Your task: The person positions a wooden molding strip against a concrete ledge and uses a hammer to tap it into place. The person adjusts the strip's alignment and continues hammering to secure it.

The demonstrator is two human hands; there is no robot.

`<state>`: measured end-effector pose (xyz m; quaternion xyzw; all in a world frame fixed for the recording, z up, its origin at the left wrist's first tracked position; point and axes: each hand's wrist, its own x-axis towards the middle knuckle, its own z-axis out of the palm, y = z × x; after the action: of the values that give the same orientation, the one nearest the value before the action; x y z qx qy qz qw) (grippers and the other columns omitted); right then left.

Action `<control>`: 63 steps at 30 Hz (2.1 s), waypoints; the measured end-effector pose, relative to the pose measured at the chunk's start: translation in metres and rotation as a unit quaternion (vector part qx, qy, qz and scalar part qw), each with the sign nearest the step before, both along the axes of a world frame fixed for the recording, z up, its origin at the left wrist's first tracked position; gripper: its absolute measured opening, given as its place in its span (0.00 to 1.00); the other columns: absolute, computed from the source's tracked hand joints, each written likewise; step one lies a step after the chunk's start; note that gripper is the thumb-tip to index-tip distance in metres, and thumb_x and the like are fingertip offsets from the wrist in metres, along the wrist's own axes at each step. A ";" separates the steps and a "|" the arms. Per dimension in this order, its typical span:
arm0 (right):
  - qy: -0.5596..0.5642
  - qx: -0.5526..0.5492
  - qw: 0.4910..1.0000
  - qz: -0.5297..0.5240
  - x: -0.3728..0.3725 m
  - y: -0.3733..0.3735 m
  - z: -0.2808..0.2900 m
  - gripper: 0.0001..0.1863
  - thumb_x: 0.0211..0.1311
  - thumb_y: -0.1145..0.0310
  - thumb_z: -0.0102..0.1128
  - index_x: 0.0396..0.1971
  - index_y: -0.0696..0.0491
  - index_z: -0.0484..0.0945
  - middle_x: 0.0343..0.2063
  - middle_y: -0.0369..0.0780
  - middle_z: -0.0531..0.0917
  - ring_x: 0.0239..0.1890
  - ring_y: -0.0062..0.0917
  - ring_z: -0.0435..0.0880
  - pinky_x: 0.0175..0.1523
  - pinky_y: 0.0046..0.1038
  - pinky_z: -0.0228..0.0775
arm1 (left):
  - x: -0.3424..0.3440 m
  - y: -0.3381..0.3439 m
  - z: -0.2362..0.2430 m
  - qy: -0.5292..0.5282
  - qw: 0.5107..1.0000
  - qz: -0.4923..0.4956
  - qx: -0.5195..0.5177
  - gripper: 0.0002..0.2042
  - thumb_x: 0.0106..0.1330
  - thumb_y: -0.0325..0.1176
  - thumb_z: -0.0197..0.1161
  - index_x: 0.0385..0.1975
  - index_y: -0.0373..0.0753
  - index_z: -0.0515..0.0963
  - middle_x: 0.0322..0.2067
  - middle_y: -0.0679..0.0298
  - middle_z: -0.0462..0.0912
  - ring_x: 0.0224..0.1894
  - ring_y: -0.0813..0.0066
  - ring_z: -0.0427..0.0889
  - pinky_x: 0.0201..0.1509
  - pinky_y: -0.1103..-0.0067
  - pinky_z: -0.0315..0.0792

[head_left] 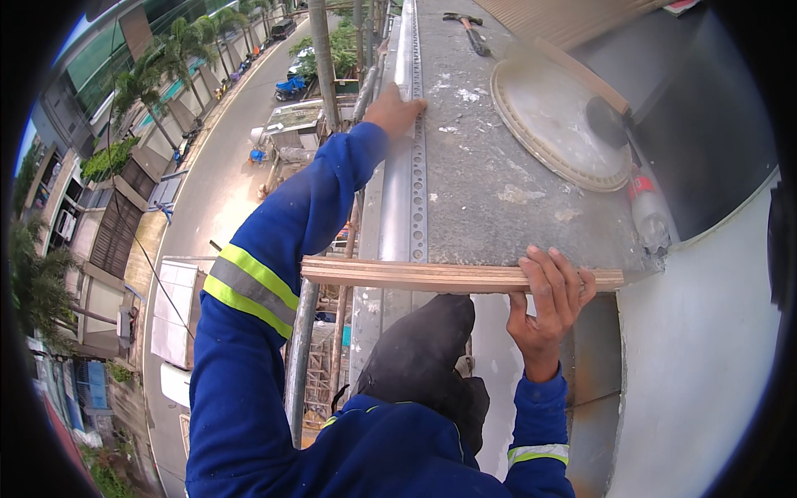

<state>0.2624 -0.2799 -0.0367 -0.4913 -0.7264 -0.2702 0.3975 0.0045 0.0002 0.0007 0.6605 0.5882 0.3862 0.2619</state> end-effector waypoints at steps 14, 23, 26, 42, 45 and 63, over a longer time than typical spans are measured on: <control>-0.007 -0.002 1.000 -0.001 0.000 -0.001 0.001 0.14 0.61 0.66 0.64 0.48 0.40 0.85 0.51 0.28 0.88 0.59 0.27 0.80 0.72 0.43 0.49 | 0.000 -0.005 0.004 0.003 1.000 -0.001 -0.016 0.44 0.63 0.52 0.68 0.67 0.17 0.63 0.57 0.34 0.78 0.61 0.49 0.80 0.65 0.72 0.70; -0.002 -0.003 1.000 0.000 -0.001 -0.001 0.003 0.13 0.64 0.63 0.64 0.47 0.40 0.85 0.50 0.28 0.88 0.59 0.26 0.80 0.72 0.43 0.48 | 0.001 -0.004 0.003 -0.006 1.000 -0.003 -0.001 0.43 0.64 0.50 0.68 0.66 0.16 0.63 0.57 0.35 0.79 0.60 0.50 0.81 0.65 0.73 0.70; -0.002 -0.003 1.000 -0.001 -0.001 -0.001 0.004 0.13 0.63 0.62 0.65 0.47 0.40 0.85 0.50 0.28 0.88 0.59 0.26 0.80 0.72 0.43 0.48 | 0.001 -0.002 0.000 -0.019 1.000 0.001 0.006 0.39 0.64 0.49 0.68 0.63 0.20 0.66 0.54 0.36 0.80 0.58 0.49 0.82 0.63 0.70 0.72; 0.009 -0.004 1.000 0.001 -0.003 -0.001 0.003 0.16 0.58 0.65 0.67 0.48 0.39 0.85 0.51 0.27 0.87 0.59 0.26 0.80 0.73 0.43 0.47 | -0.002 0.005 -0.006 -0.016 1.000 -0.012 0.021 0.43 0.64 0.48 0.69 0.66 0.15 0.62 0.53 0.38 0.81 0.55 0.56 0.83 0.60 0.74 0.73; 0.006 -0.006 1.000 -0.001 -0.002 -0.001 0.003 0.16 0.58 0.65 0.67 0.48 0.40 0.85 0.51 0.27 0.87 0.59 0.26 0.80 0.73 0.44 0.47 | -0.002 0.005 -0.006 -0.009 1.000 -0.006 0.028 0.43 0.64 0.49 0.69 0.65 0.15 0.63 0.53 0.37 0.81 0.55 0.56 0.83 0.60 0.74 0.73; 0.007 -0.006 1.000 0.006 -0.001 -0.001 0.001 0.17 0.56 0.67 0.67 0.48 0.40 0.85 0.51 0.28 0.87 0.59 0.26 0.79 0.74 0.45 0.46 | -0.005 0.012 -0.013 -0.005 0.999 -0.009 0.042 0.34 0.65 0.49 0.67 0.57 0.21 0.72 0.48 0.41 0.84 0.49 0.54 0.85 0.56 0.70 0.75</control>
<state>0.2611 -0.2808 -0.0355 -0.4909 -0.7281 -0.2604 0.4013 -0.0005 0.0119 -0.0121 0.6742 0.5644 0.4116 0.2398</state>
